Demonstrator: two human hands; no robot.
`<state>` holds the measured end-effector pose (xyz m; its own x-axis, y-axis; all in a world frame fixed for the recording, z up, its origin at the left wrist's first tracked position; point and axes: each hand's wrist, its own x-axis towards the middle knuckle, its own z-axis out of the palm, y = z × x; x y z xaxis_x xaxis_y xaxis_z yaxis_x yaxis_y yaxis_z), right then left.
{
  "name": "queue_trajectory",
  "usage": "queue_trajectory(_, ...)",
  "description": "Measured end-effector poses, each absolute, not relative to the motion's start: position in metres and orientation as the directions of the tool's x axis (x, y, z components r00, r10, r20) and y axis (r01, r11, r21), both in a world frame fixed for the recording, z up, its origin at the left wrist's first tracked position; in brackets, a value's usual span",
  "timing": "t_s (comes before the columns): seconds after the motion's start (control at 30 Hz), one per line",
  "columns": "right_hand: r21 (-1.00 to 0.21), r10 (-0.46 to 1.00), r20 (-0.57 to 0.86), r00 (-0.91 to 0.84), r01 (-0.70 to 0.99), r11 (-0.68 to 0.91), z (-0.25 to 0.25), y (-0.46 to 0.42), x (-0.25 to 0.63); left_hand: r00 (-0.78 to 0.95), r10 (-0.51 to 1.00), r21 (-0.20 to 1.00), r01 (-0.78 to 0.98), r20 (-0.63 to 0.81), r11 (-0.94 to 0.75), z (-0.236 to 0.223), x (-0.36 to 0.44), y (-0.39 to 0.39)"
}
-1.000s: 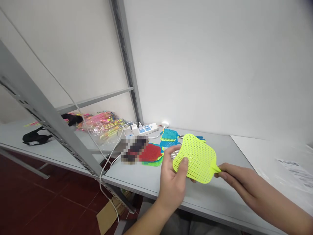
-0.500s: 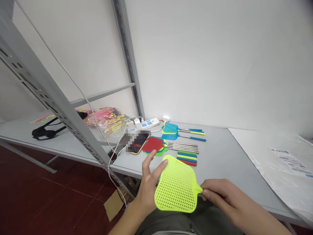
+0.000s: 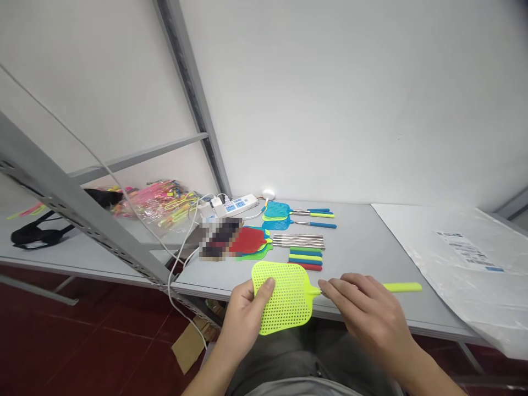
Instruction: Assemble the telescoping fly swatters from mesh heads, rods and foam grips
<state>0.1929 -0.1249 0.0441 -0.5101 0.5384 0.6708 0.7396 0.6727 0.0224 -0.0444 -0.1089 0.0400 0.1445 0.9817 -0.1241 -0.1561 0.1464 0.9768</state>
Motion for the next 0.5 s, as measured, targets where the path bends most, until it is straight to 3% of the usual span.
queue_trajectory(0.1, 0.097, 0.435, 0.749, -0.499, 0.733, 0.674, 0.042, -0.118, 0.202, 0.117, 0.951, 0.889, -0.337, -0.286, 0.309, 0.042, -0.042, -0.102)
queue_trajectory(0.17, 0.081, 0.412, 0.809, -0.42, 0.773, 0.629, 0.041, -0.113, 0.211, 0.076, 0.938, 0.843, -0.418, -0.339, 0.339, 0.043, -0.045, -0.098)
queue_trajectory(0.23, -0.017, 0.454, 0.837, -0.306, 0.814, 0.58, 0.042, -0.109, 0.217, 0.026, 0.945, 0.832, -0.466, -0.326, 0.3, 0.042, -0.049, -0.095)
queue_trajectory(0.3, -0.206, 0.567, 0.805, -0.176, 0.813, 0.545, 0.046, -0.107, 0.218, 0.012, 0.96, 0.849, -0.464, -0.28, 0.253, 0.039, -0.051, -0.095)
queue_trajectory(0.4, -0.537, 0.814, 0.574, -0.093, 0.708, 0.459, 0.061, -0.11, 0.206, 0.03, 0.983, 0.912, -0.368, -0.182, 0.18, 0.031, -0.05, -0.099)
queue_trajectory(0.5, -0.707, 0.931, 0.269, -0.249, 0.606, 0.366, 0.08, -0.111, 0.186, 0.054, 0.998, 0.975, -0.22, -0.025, 0.036, 0.022, -0.048, -0.102)
